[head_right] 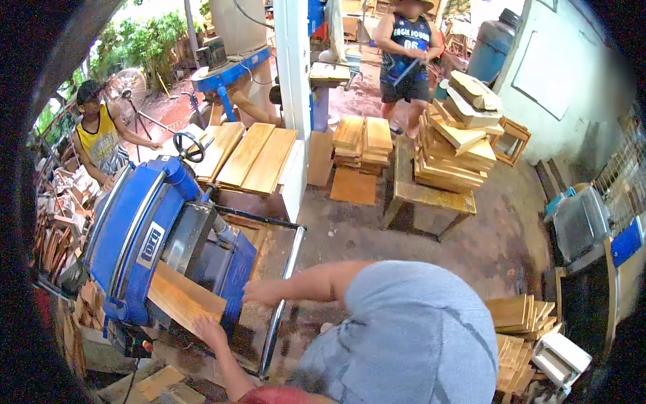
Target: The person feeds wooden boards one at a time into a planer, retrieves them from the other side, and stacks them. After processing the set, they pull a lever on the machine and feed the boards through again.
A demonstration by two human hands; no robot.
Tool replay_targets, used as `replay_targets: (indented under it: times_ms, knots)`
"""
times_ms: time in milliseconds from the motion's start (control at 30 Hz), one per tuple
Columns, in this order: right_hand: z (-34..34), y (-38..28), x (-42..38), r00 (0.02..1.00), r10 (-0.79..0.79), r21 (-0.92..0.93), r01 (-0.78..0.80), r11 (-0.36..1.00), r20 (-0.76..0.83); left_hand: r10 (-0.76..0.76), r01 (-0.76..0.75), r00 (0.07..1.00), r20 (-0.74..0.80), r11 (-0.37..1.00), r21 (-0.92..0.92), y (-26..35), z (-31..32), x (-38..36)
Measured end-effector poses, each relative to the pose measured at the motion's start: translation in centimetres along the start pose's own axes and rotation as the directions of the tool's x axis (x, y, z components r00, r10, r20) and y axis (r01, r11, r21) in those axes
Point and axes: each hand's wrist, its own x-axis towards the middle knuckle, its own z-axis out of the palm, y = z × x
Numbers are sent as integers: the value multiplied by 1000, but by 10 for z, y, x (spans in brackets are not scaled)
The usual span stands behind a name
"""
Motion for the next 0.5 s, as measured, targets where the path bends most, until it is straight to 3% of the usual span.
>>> replay_targets:
  times_ms: [33, 67, 133, 233, 300, 333, 367, 400, 433, 500]
  knots:
    - [-14, 3, -24, 997, 80, -63, -79, 995, 6, -27, 40, 967, 255, 998, -47, 7, -11, 11]
    - [-27, 3, -47, 988, 157, -131, -155, 979, 6, -42, 43, 985, 165, 999, 1, 4, 3, 19]
    - [-53, 5, -99, 963, 155, -117, -183, 976, -220, -83, 84, 985, 150, 996, 0, 18, 0, 37]
    - [-75, 15, -174, 855, 417, -15, -443, 897, -309, -137, 148, 976, 169, 987, -56, 22, -13, 40]
    - [-84, 8, -221, 708, 579, 93, -598, 796, -405, -98, 105, 992, 79, 991, -89, 8, 7, 44]
    - [-84, 14, -242, 664, 613, -10, -681, 732, -428, -49, 48, 999, -16, 997, -68, -2, 25, 48]
    - [-76, 31, -268, 654, 565, 17, -646, 763, -503, -146, 160, 986, 87, 967, -197, 16, -1, 49]
    - [-84, 26, -277, 538, 723, 88, -773, 628, -432, -47, 34, 992, -119, 993, -113, -14, 45, 52]
    - [-73, 35, -294, 468, 735, 91, -811, 577, -490, -16, 5, 997, -72, 988, -153, 3, 8, 51]
    - [-71, 52, -315, 357, 804, 159, -864, 478, -476, 9, -14, 997, -73, 997, -74, -6, 18, 61]
